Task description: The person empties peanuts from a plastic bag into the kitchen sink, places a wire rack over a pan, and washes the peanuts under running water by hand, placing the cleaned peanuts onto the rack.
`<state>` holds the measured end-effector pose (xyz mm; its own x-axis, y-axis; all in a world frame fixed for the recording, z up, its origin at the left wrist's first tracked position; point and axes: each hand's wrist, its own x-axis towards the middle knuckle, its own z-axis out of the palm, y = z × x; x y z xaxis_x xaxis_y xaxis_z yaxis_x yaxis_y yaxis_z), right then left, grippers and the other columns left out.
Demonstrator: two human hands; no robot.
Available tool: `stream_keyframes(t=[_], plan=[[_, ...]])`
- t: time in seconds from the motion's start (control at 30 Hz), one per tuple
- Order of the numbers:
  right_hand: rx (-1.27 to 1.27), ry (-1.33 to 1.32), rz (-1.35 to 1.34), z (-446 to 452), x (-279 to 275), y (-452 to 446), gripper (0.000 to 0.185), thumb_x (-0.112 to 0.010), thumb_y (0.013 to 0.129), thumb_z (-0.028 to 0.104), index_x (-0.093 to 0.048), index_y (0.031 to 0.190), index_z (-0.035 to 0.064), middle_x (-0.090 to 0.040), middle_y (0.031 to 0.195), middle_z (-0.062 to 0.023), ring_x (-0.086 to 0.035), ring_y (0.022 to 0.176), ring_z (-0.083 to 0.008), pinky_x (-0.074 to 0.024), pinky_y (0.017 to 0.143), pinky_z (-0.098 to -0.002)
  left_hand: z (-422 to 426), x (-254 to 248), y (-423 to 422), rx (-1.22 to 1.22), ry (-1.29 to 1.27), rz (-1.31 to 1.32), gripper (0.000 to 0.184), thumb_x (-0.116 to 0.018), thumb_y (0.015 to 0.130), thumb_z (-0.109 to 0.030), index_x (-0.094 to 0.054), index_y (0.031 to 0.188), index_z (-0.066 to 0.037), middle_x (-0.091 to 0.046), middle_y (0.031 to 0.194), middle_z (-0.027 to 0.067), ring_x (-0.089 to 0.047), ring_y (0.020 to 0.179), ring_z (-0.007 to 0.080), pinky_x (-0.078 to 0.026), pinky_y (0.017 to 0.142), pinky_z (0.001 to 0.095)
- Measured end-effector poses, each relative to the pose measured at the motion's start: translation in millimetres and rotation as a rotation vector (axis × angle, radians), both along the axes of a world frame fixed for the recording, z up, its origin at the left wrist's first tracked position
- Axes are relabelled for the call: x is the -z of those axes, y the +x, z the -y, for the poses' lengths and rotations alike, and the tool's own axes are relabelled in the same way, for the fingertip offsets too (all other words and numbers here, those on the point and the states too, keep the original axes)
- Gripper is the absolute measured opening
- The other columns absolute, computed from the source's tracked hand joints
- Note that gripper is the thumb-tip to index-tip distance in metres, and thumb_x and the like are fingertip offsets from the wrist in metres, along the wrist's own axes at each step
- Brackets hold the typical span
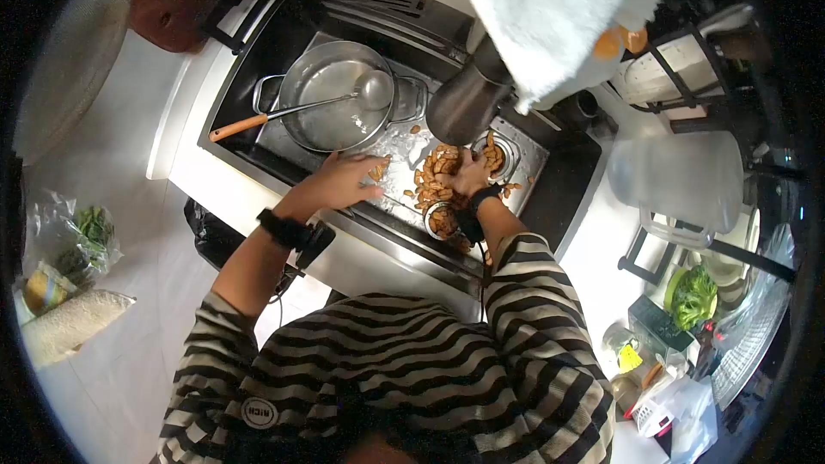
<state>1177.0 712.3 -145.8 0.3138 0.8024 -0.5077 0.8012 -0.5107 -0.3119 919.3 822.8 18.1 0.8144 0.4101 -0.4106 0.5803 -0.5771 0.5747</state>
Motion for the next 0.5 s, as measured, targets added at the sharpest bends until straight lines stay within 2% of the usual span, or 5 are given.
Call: stream_keyframes(t=[0.23, 0.27, 0.37, 0.47, 0.5], plan=[[-0.201, 0.05, 0.231, -5.9, 0.0, -53.1, 0.085, -0.064, 0.067, 0.054, -0.033, 0.128, 0.0045, -0.031, 0.121, -0.0283, -0.038, 0.105, -0.0455, -0.0329, 0.092, -0.0497, 16.5, 13.9, -13.6, -0.355, -0.312, 0.329, 0.049, -0.059, 0.08, -0.036, -0.051, 0.112, 0.001, -0.058, 0.103, 0.0184, -0.058, 0.092, 0.0269, -0.045, 0.079, 0.0328], [-0.245, 0.06, 0.072, -3.3, 2.3, -56.9, 0.07, -0.063, 0.073, 0.046, -0.034, 0.124, 0.0069, -0.032, 0.121, -0.0281, -0.036, 0.112, -0.0446, -0.0378, 0.089, -0.0494, 17.0, 14.1, -9.9, -0.411, -0.375, 0.357, 0.047, -0.059, 0.08, -0.035, -0.052, 0.11, 0.001, -0.058, 0.101, 0.0164, -0.058, 0.089, 0.0245, -0.045, 0.077, 0.0315], [-0.317, 0.215, -0.088, 5.7, 15.5, -70.8, 0.047, -0.063, 0.074, 0.011, -0.042, 0.115, 0.0048, -0.046, 0.107, -0.0215, -0.055, 0.082, -0.0341, -0.0472, 0.073, -0.0397, 18.8, 10.5, 3.4, -0.596, -0.603, 0.42, 0.043, -0.059, 0.082, -0.033, -0.053, 0.108, 0.0, -0.058, 0.097, 0.009, -0.056, 0.087, 0.0179, -0.043, 0.077, 0.0291], [0.018, 0.682, -0.631, -1.7, 41.4, -66.7, 0.039, -0.056, 0.076, 0.0, -0.045, 0.112, 0.0069, -0.053, 0.091, -0.0111, -0.055, 0.066, -0.0228, -0.0468, 0.061, -0.0303, 16.6, 26.3, 18.6, -0.922, -0.984, 0.457, 0.045, -0.056, 0.083, -0.039, -0.05, 0.114, -0.007, -0.052, 0.108, 0.0057, -0.048, 0.1, 0.0169, -0.037, 0.087, 0.0325], [0.425, 0.36, -1.044, -15.0, -8.0, -66.3, 0.028, -0.051, 0.079, 0.0, -0.049, 0.105, 0.007, -0.053, 0.077, -0.0052, -0.051, 0.061, -0.0139, -0.0422, 0.052, -0.0245, 19.3, 34.0, 27.5, -1.066, -1.039, 0.437, 0.048, -0.055, 0.083, -0.042, -0.049, 0.116, -0.007, -0.05, 0.112, 0.007, -0.046, 0.104, 0.018, -0.036, 0.088, 0.0342]])
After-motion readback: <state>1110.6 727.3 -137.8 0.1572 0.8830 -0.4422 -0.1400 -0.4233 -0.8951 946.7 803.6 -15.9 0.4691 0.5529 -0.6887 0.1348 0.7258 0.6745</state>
